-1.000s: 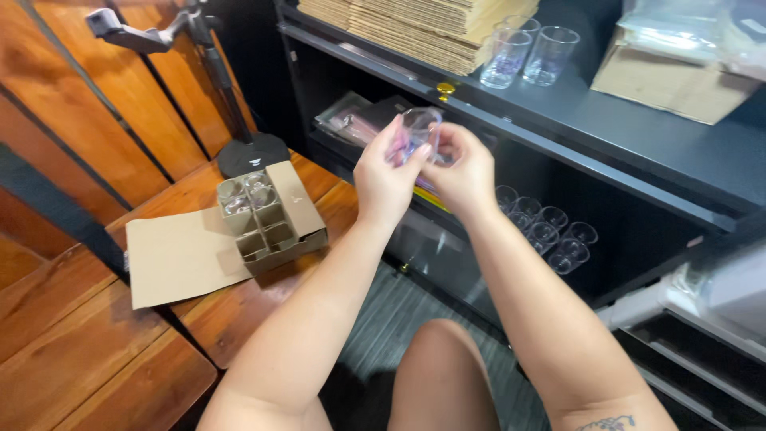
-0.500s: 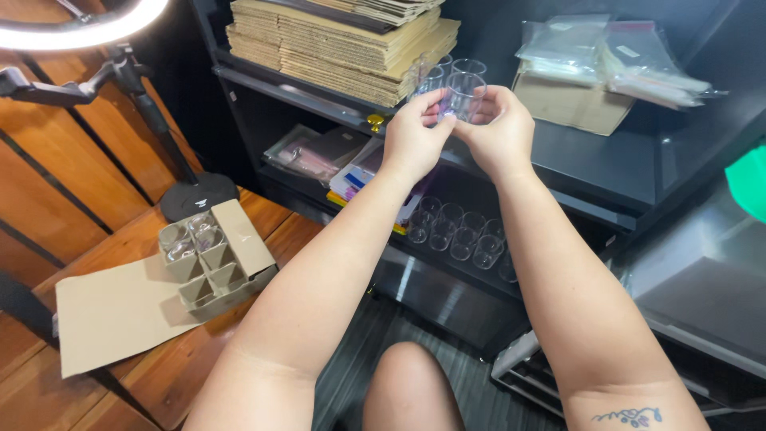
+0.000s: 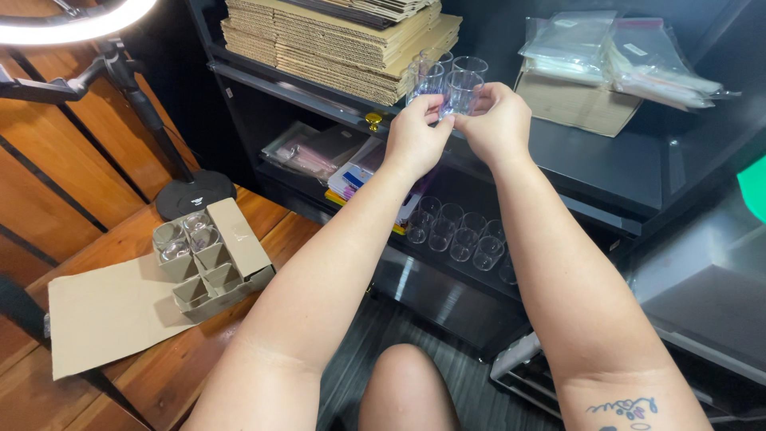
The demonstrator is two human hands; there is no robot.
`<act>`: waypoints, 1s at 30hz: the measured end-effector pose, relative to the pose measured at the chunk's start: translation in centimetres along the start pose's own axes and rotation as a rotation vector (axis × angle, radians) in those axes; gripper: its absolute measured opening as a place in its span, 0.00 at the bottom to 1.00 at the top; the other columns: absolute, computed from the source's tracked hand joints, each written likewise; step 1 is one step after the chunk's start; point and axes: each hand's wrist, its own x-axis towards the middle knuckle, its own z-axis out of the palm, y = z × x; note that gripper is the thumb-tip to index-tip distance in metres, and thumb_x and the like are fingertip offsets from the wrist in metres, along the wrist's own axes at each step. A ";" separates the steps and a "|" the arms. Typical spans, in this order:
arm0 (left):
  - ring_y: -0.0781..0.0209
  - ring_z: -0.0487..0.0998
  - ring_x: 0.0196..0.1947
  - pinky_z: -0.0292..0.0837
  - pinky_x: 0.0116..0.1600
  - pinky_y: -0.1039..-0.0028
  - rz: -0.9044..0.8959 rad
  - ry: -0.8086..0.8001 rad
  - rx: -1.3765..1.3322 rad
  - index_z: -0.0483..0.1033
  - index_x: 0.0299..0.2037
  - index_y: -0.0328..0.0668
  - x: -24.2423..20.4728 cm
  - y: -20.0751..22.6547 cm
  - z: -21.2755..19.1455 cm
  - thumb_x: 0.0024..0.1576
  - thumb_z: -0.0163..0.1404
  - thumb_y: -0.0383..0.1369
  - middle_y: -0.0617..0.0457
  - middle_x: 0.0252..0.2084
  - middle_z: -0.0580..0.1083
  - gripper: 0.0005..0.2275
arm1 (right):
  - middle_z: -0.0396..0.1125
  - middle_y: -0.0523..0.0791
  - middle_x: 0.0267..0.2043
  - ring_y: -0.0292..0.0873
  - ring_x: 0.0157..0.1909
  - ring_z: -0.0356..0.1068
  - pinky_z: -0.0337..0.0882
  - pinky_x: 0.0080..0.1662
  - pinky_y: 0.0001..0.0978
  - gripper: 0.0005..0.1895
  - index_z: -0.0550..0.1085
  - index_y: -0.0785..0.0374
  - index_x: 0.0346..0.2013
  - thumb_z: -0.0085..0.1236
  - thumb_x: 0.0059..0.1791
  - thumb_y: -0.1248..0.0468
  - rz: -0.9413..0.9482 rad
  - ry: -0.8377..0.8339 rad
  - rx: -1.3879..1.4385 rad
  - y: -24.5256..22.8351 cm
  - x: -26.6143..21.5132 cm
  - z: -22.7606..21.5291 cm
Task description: The person unpacks small clear glasses from a cardboard box and places them on a nearby shelf. The person removes each glass individually from the box and sets it down on the shelf, repeating this process until the box is empty.
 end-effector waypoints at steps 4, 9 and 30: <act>0.57 0.77 0.61 0.77 0.64 0.70 -0.002 0.003 -0.003 0.73 0.61 0.38 0.1 -0.3 0.1 0.58 0.56 0.37 0.39 0.61 0.75 0.22 | 0.76 0.48 0.40 0.38 0.43 0.78 0.81 0.42 0.31 0.30 0.76 0.66 0.52 0.77 0.38 0.64 -0.004 -0.016 -0.015 -0.1 -0.2 0.0; 0.56 0.77 0.62 0.76 0.64 0.69 -0.001 0.004 -0.008 0.73 0.62 0.38 -0.3 -0.1 0.0 0.58 0.55 0.36 0.38 0.61 0.75 0.22 | 0.76 0.50 0.41 0.41 0.45 0.79 0.81 0.40 0.34 0.29 0.77 0.67 0.51 0.77 0.38 0.64 -0.004 -0.024 -0.056 -0.4 -0.2 0.1; 0.56 0.71 0.67 0.72 0.69 0.68 -0.001 -0.033 -0.031 0.68 0.67 0.36 -2.2 0.6 -0.7 0.58 0.54 0.31 0.37 0.66 0.71 0.25 | 0.77 0.45 0.45 0.45 0.53 0.76 0.80 0.49 0.43 0.24 0.77 0.58 0.55 0.62 0.43 0.62 0.104 -0.053 -0.089 -0.6 0.2 -2.1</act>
